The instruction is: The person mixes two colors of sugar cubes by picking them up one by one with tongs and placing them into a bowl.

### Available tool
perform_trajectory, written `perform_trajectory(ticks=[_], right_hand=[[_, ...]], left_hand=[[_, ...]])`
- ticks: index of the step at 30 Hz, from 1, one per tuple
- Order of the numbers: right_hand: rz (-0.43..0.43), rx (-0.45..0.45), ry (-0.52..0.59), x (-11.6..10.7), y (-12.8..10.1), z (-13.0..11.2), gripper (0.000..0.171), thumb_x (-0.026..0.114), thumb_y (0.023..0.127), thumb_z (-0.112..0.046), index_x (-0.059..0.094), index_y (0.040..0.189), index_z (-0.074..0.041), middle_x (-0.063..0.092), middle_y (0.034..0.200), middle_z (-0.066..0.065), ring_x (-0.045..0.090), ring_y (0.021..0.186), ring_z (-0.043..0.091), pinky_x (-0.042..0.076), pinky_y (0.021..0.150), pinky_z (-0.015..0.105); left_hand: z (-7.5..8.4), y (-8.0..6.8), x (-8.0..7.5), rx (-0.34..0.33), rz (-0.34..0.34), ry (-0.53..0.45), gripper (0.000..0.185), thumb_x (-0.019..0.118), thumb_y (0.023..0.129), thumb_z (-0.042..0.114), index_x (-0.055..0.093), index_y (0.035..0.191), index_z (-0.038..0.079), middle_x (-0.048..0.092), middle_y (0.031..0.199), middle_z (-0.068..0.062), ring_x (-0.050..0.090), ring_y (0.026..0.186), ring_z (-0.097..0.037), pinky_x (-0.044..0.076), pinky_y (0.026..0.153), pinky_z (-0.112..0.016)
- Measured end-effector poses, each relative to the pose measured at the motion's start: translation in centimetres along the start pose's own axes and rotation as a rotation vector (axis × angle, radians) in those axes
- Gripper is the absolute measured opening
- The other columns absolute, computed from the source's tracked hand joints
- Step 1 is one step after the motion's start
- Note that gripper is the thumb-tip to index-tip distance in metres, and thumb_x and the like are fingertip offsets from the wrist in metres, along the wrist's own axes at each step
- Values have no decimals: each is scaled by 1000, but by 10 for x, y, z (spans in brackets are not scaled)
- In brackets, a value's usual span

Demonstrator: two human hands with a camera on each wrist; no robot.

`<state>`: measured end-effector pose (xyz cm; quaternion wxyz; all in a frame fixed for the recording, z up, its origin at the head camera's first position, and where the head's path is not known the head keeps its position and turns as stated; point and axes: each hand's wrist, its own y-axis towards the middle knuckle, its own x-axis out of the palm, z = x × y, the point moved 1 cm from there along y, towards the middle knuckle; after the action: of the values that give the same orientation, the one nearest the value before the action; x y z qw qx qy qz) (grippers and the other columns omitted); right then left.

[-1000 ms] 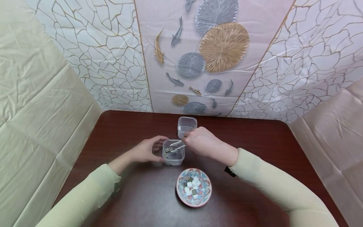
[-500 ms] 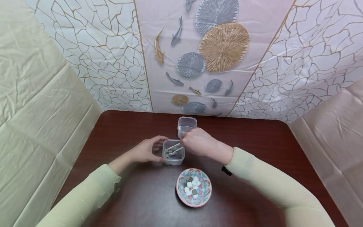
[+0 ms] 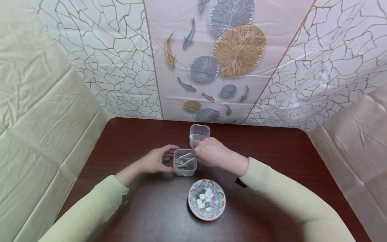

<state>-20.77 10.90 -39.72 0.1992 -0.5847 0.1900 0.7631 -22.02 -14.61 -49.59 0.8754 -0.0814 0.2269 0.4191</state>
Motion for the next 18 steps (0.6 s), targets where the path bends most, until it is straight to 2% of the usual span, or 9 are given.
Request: perform_trajectory(ticks=[9,18], right_hand=[[-55,21,8,6,5,3,9,76,95,-18,78,85,-17,73,81,-1,71,68,25,58,54,43],[-47,-9,23,-7,-6,9,4,75,96,-16,79,95,-18,74,92,-2,71,71,22,58,55,41]], left_hand=[[-2,0,0,1,1,20,82,94,81,11,52,149,0,63,144,-24,61,136,-40,54,112,-49],[-1,1,0,2,0,6,82,95,81,12,52,150,0,63,145,-23,60,137,-40,54,112,-49]])
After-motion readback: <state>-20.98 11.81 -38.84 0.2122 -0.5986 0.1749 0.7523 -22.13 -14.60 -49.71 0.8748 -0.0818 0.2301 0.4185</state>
